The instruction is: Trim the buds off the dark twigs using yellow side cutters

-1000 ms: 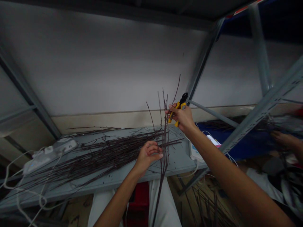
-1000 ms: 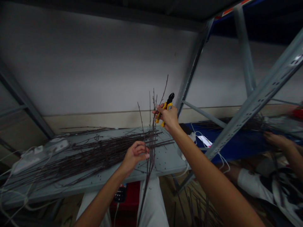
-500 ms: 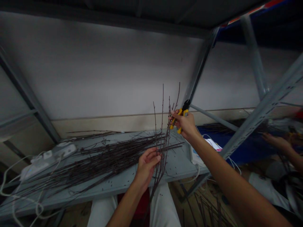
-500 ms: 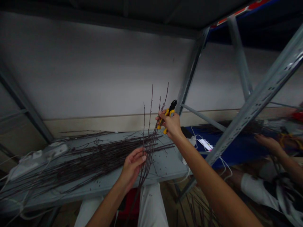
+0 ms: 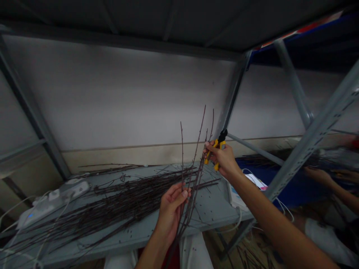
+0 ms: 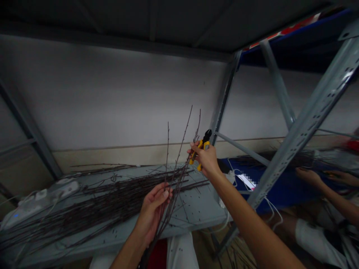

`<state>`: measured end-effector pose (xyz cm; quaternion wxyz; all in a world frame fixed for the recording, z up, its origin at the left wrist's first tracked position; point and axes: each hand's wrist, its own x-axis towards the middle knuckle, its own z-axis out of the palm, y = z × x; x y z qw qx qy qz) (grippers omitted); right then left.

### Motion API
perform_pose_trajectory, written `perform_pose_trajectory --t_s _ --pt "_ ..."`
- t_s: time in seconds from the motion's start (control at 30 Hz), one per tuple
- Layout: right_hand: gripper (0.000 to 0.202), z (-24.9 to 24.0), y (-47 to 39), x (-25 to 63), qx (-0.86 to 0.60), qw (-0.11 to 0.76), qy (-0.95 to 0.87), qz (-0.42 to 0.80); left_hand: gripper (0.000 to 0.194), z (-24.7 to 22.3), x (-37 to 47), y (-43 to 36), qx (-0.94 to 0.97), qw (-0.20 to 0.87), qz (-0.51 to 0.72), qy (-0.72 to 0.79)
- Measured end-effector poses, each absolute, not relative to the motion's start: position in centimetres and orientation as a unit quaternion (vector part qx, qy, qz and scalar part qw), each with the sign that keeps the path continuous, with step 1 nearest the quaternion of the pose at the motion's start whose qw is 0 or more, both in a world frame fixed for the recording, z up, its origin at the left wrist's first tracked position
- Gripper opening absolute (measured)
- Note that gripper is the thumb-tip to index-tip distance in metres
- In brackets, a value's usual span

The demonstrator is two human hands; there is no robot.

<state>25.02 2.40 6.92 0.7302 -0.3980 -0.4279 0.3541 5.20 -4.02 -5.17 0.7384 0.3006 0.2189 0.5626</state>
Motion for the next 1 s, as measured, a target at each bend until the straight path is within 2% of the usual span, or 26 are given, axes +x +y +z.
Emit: perform_pose_trajectory --t_s 0.5,1.0 --pt "0.047 7.2 1.6 22.9 -0.402 0.708 -0.463 0.35 0.041 -1.6 4.7 -3.3 0.338 0.735 0.553 0.198" --pt "0.046 7.5 1.1 22.9 -0.428 0.669 -0.532 0.295 0.042 -0.7 5.1 -3.7 0.355 0.726 0.555 0.194"
